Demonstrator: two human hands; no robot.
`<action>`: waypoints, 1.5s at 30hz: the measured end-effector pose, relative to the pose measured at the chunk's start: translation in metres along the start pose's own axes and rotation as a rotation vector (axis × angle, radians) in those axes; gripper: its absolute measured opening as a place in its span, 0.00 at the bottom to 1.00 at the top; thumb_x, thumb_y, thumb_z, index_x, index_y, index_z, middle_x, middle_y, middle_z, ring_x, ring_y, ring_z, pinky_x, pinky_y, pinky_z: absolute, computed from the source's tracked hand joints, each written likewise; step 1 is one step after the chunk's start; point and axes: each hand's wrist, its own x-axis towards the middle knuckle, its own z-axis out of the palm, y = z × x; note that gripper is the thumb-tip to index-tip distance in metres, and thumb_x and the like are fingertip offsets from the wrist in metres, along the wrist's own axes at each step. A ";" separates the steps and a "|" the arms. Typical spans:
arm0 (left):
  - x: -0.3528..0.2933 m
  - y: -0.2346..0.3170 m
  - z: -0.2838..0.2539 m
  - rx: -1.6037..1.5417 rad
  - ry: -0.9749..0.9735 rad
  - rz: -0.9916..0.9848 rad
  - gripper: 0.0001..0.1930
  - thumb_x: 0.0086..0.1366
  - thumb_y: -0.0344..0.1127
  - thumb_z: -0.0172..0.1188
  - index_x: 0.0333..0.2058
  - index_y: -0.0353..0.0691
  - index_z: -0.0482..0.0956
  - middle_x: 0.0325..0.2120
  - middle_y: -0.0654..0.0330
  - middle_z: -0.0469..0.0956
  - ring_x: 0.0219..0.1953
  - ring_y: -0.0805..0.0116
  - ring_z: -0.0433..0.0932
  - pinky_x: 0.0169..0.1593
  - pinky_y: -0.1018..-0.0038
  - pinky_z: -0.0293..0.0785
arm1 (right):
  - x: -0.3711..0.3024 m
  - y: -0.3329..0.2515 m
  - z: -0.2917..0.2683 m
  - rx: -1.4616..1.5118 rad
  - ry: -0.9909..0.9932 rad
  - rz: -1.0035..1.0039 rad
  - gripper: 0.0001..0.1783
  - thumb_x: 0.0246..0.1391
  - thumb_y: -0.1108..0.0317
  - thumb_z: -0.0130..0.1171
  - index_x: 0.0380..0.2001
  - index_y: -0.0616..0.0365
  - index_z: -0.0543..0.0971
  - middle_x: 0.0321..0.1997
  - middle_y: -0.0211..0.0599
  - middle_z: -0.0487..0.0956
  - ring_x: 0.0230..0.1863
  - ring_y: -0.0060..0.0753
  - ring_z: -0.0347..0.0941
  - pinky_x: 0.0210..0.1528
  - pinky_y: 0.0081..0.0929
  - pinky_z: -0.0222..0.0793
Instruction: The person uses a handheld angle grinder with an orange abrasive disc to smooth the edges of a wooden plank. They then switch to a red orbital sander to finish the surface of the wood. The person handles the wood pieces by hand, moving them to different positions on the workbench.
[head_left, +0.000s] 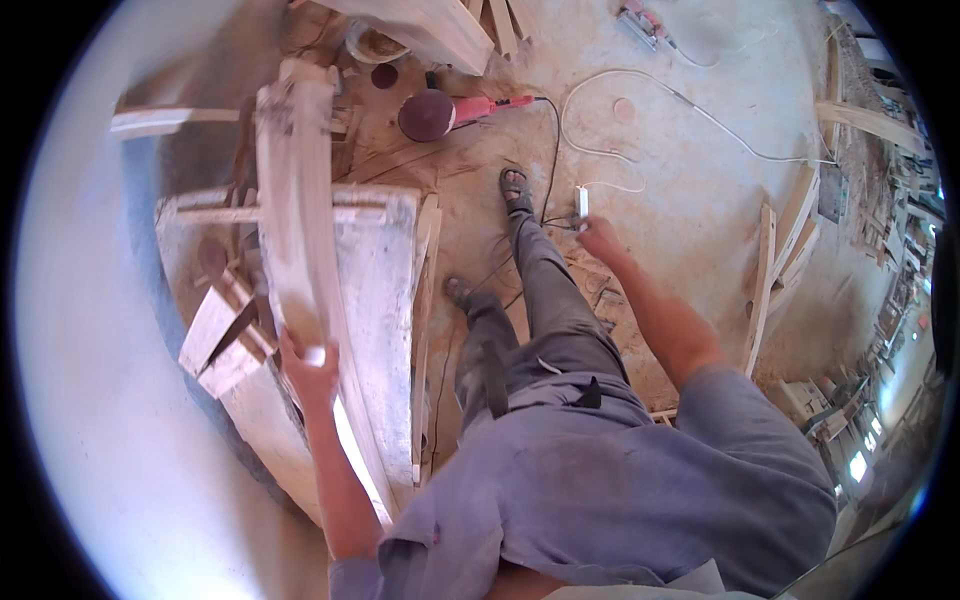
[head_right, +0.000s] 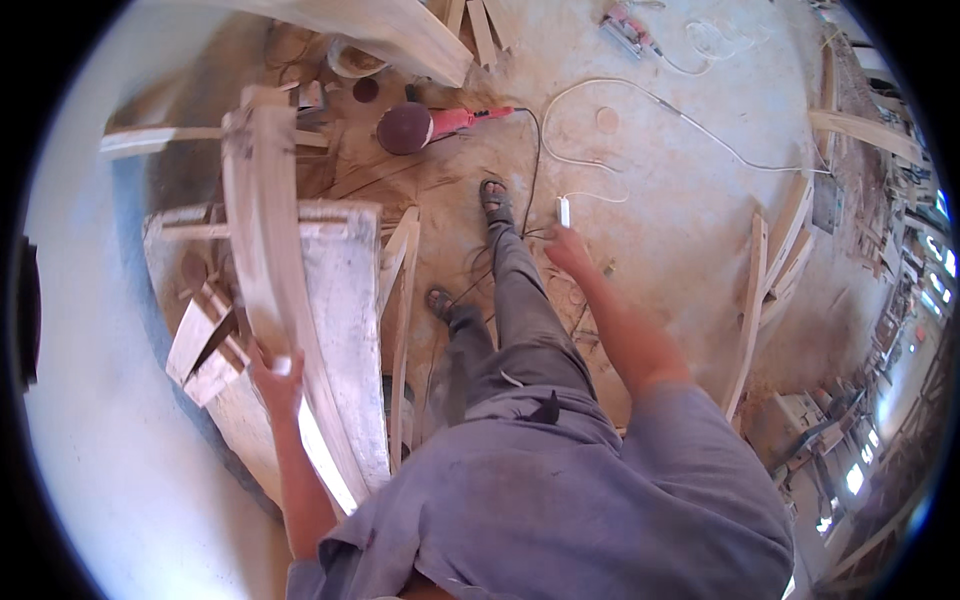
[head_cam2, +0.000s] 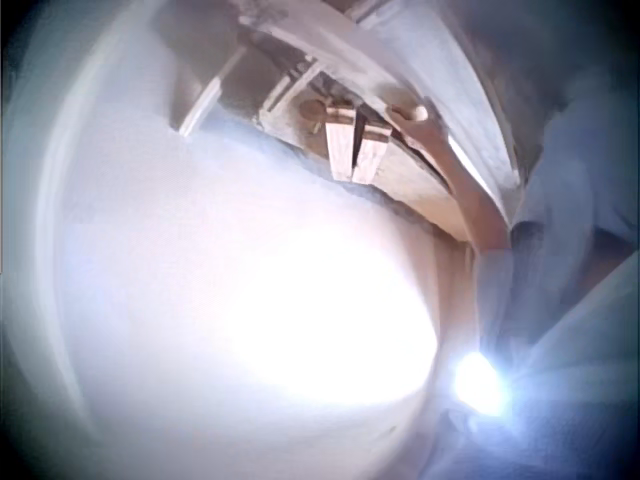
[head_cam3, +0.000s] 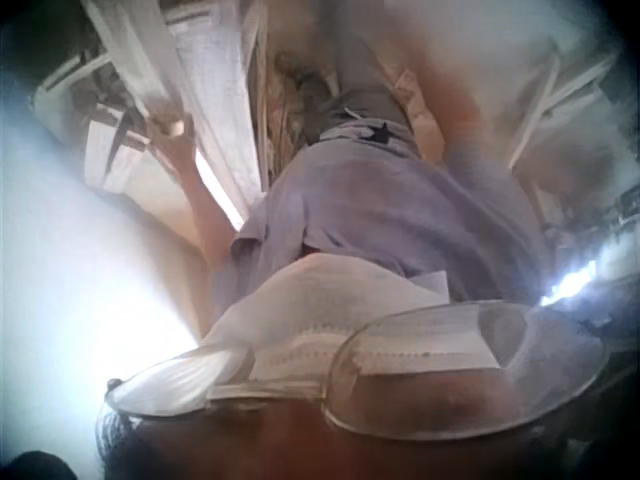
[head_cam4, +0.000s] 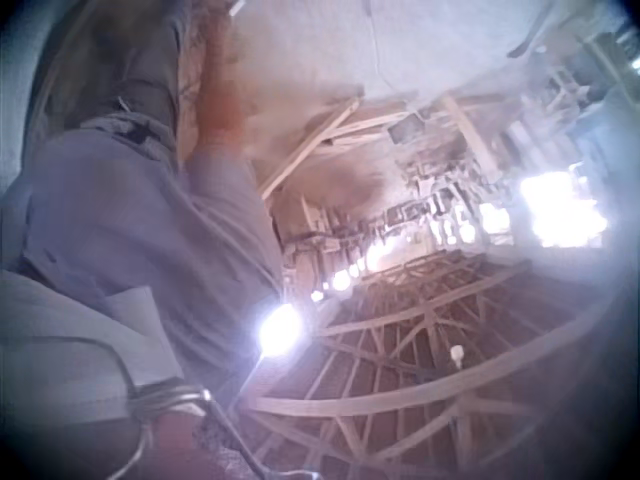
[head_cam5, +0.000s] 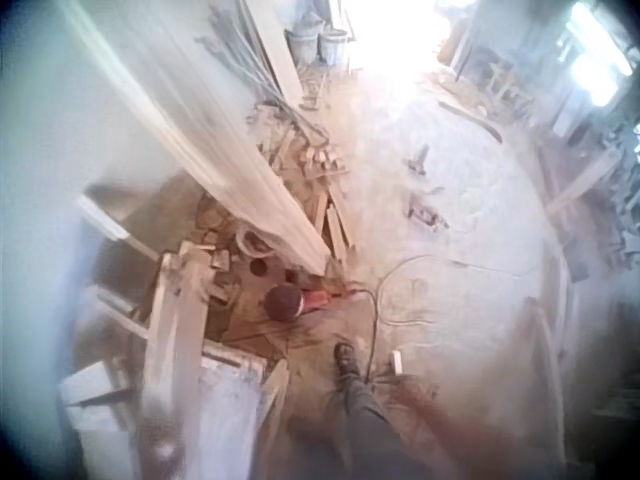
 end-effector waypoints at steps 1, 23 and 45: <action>0.037 0.033 0.011 -0.074 0.051 0.059 0.49 0.53 0.38 0.78 0.70 0.27 0.62 0.64 0.37 0.71 0.66 0.47 0.72 0.70 0.61 0.65 | 0.036 -0.008 -0.004 -0.030 -0.022 -0.014 0.20 0.49 0.68 0.63 0.46 0.62 0.86 0.37 0.54 0.86 0.36 0.45 0.85 0.42 0.41 0.79; 0.078 0.070 -0.019 -0.016 0.261 -0.226 0.40 0.59 0.40 0.73 0.61 0.20 0.65 0.52 0.42 0.77 0.46 0.54 0.80 0.49 0.59 0.80 | 0.513 -0.005 0.081 -0.713 -0.127 -0.051 0.32 0.57 0.69 0.51 0.67 0.55 0.71 0.67 0.46 0.76 0.70 0.50 0.71 0.70 0.52 0.66; 0.089 0.105 0.031 -0.246 0.386 -0.209 0.48 0.54 0.32 0.77 0.67 0.21 0.58 0.60 0.41 0.70 0.58 0.50 0.74 0.62 0.57 0.72 | 0.380 -0.067 0.157 0.175 -0.629 0.524 0.09 0.44 0.69 0.64 0.16 0.59 0.77 0.14 0.36 0.74 0.14 0.30 0.71 0.15 0.34 0.62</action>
